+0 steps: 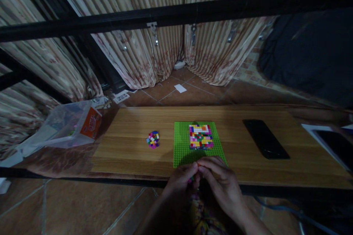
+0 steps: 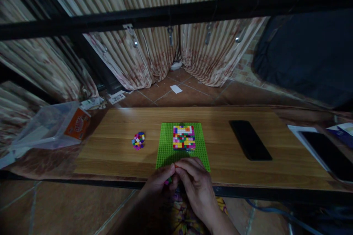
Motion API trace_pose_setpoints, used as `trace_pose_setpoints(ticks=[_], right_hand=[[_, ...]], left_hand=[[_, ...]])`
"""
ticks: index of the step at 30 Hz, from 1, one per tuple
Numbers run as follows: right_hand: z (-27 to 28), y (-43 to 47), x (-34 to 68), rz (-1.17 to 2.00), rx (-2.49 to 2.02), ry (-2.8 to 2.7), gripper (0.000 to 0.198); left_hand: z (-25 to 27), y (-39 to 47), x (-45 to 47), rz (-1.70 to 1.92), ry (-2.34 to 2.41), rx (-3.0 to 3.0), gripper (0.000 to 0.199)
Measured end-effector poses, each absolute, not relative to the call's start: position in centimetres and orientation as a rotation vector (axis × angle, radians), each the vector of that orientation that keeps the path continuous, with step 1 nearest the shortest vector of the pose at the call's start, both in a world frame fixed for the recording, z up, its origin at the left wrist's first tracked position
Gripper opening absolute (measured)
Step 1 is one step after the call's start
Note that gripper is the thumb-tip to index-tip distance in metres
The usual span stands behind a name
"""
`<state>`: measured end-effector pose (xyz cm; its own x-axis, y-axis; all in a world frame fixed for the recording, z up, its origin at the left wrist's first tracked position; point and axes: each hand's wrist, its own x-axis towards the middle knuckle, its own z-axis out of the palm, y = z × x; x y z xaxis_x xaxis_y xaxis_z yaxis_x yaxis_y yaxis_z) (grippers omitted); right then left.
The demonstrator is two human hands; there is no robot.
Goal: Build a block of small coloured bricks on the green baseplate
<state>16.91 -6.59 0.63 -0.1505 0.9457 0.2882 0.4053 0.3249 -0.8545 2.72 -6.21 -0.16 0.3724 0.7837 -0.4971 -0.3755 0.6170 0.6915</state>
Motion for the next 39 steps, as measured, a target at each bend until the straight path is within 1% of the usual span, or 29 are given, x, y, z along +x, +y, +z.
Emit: trace_pose_setpoints(ticks=[6,9,19,27,31,35,39], right_hand=[[0.3,-6.3,16.9,0.845,-1.245,-1.633,0.017],[0.1,-6.2,16.9,0.797,-1.262,-1.640,0.016],[0.2,-4.7,16.5,0.249,-1.269,-1.799,0.016],[-0.4,-1.3,18.0,-0.002,-1.299,-1.799,0.016],[-1.0,0.1,18.7,-0.054,-1.330,-1.884,0.019],[-1.3,0.3,18.7,-0.082,-1.333,-1.906,0.019],[-1.2,0.3,18.6,-0.031,-1.309,-1.867,0.018]], left_hand=[[0.0,-6.1,2.8,0.798,0.910,0.504,0.050],[0.0,-5.9,3.0,0.813,0.882,0.466,0.047],[0.9,-4.8,5.2,1.000,0.851,0.064,0.038],[0.7,-4.7,5.0,0.955,0.807,-0.050,0.031],[0.6,-5.0,4.2,0.941,0.856,-0.065,0.026],[0.5,-5.0,3.5,0.949,0.892,-0.072,0.026],[0.3,-4.9,3.3,0.962,0.888,-0.068,0.027]])
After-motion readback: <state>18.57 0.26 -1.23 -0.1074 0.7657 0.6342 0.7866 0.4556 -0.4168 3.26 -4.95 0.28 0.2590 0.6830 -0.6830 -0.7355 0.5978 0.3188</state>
